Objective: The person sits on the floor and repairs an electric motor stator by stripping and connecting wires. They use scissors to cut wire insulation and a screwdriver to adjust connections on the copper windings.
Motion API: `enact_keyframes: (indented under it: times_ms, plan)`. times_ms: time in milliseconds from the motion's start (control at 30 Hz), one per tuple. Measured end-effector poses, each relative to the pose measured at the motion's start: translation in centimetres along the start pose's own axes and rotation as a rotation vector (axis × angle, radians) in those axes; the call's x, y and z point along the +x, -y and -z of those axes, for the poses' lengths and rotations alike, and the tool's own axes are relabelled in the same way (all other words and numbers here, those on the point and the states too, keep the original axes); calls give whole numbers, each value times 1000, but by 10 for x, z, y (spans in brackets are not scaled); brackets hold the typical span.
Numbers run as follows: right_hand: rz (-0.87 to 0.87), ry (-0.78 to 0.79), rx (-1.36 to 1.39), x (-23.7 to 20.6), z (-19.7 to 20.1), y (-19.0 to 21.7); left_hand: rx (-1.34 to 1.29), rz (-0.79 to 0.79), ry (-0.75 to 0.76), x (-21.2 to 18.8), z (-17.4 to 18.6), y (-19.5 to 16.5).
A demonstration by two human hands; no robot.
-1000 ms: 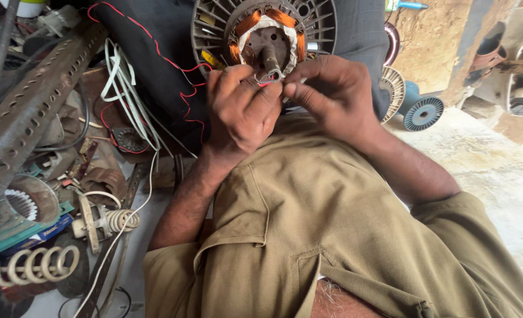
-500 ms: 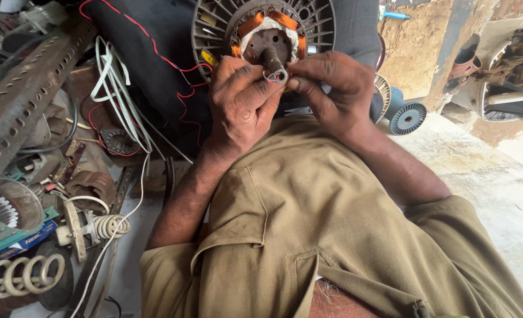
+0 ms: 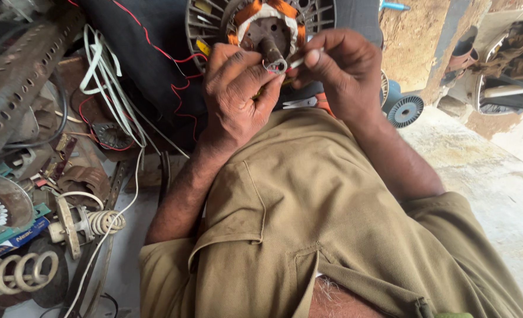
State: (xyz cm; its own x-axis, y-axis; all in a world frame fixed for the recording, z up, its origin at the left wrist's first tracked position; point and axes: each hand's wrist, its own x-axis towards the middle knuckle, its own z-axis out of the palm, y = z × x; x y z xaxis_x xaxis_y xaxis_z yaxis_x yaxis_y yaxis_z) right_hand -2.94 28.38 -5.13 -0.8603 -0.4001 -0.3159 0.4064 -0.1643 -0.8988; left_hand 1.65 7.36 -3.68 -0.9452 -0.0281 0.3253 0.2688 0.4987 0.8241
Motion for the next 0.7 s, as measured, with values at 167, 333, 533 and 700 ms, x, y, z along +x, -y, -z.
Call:
enact_keyframes:
  times_ms: [167, 333, 533, 700]
  plan:
    - [8, 30, -7, 2, 5, 1, 35, -20, -5, -2, -3, 3]
    - [75, 45, -97, 0, 4, 0, 68, -28, 7, -3, -5, 5]
    - [86, 61, -115, -6, 8, -4, 54, -51, -8, -1, -7, 4]
    - [220, 2, -594, -5, 6, 0, 28, -32, -70, -13, -11, 13]
